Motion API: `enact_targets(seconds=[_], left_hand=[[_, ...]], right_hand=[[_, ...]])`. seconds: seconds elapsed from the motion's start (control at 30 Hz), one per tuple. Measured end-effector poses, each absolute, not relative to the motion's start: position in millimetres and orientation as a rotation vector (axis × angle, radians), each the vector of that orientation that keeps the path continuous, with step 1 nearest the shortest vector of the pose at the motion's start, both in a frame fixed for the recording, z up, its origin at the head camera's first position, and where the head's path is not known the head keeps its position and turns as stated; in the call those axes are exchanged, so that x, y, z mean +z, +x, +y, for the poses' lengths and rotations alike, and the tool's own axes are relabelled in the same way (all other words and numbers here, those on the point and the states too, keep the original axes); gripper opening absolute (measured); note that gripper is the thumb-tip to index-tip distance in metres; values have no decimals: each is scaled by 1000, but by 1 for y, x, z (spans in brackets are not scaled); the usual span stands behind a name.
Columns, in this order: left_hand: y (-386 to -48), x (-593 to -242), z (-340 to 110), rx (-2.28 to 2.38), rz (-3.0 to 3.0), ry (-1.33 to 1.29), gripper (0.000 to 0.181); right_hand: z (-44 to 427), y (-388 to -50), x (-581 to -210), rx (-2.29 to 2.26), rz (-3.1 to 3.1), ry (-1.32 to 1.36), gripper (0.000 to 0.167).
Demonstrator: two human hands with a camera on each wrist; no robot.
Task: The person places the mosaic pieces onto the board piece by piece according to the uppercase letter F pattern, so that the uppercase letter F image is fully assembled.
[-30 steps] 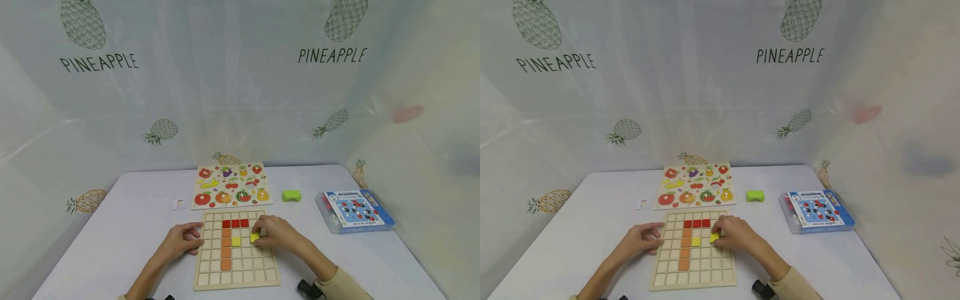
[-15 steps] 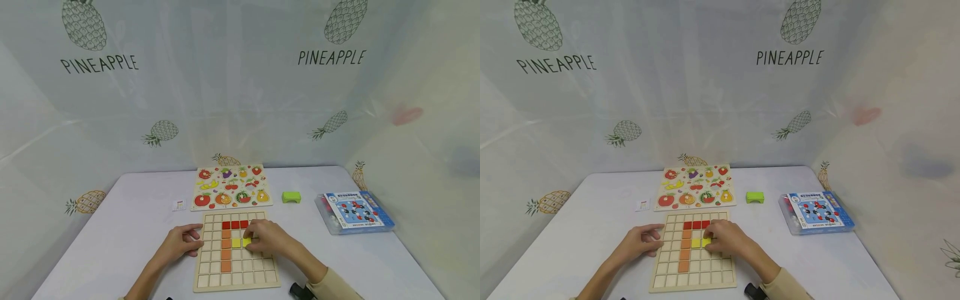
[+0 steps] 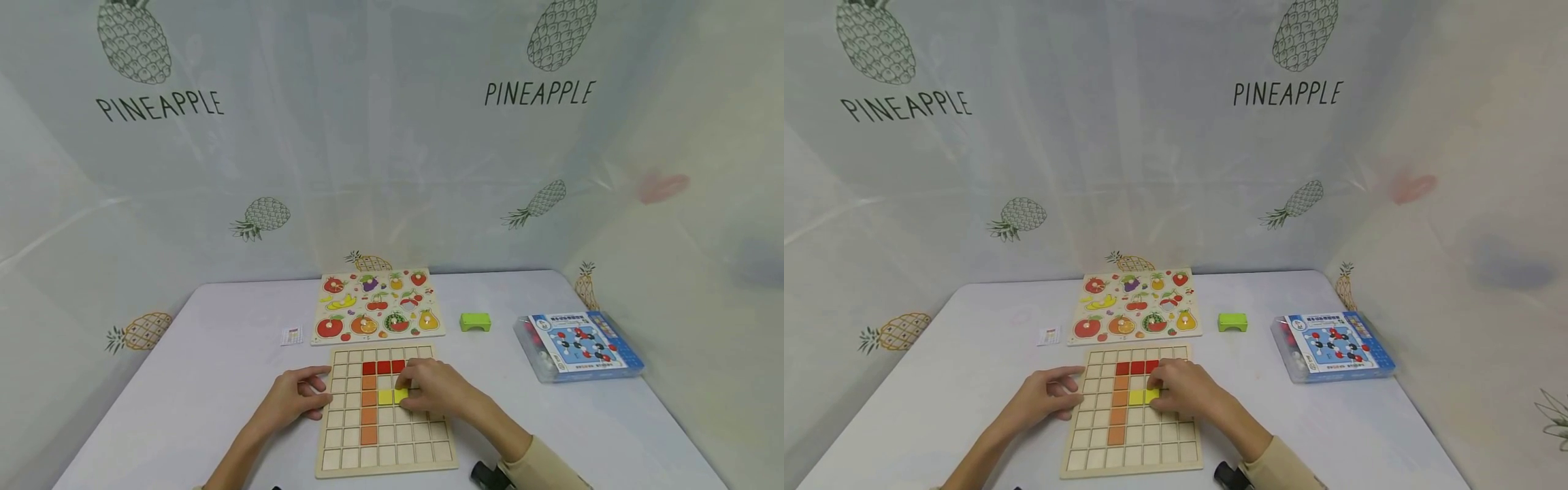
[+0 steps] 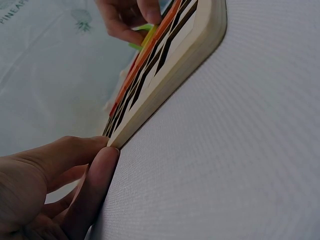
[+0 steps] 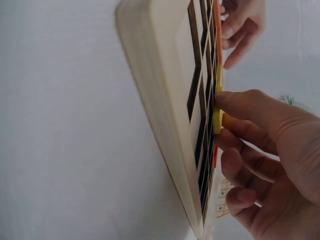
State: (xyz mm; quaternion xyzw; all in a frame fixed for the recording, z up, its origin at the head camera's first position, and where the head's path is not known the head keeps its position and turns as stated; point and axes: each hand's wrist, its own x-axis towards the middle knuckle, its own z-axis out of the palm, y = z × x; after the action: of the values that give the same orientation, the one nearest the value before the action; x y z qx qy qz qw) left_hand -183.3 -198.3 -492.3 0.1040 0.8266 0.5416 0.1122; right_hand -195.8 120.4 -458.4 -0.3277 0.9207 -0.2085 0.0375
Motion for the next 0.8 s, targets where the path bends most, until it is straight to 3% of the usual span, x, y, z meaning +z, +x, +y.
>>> enact_targets(seconds=[0.43,0.8], left_hand=[[-186,-493,-198,1588,2424,322,60],[-180,-483,-205,1512,2507,275,55]], right_hand=[[127,-194,-455,-656,2852,-951,17],[168,-188,-457,-708,3000,-842,13]])
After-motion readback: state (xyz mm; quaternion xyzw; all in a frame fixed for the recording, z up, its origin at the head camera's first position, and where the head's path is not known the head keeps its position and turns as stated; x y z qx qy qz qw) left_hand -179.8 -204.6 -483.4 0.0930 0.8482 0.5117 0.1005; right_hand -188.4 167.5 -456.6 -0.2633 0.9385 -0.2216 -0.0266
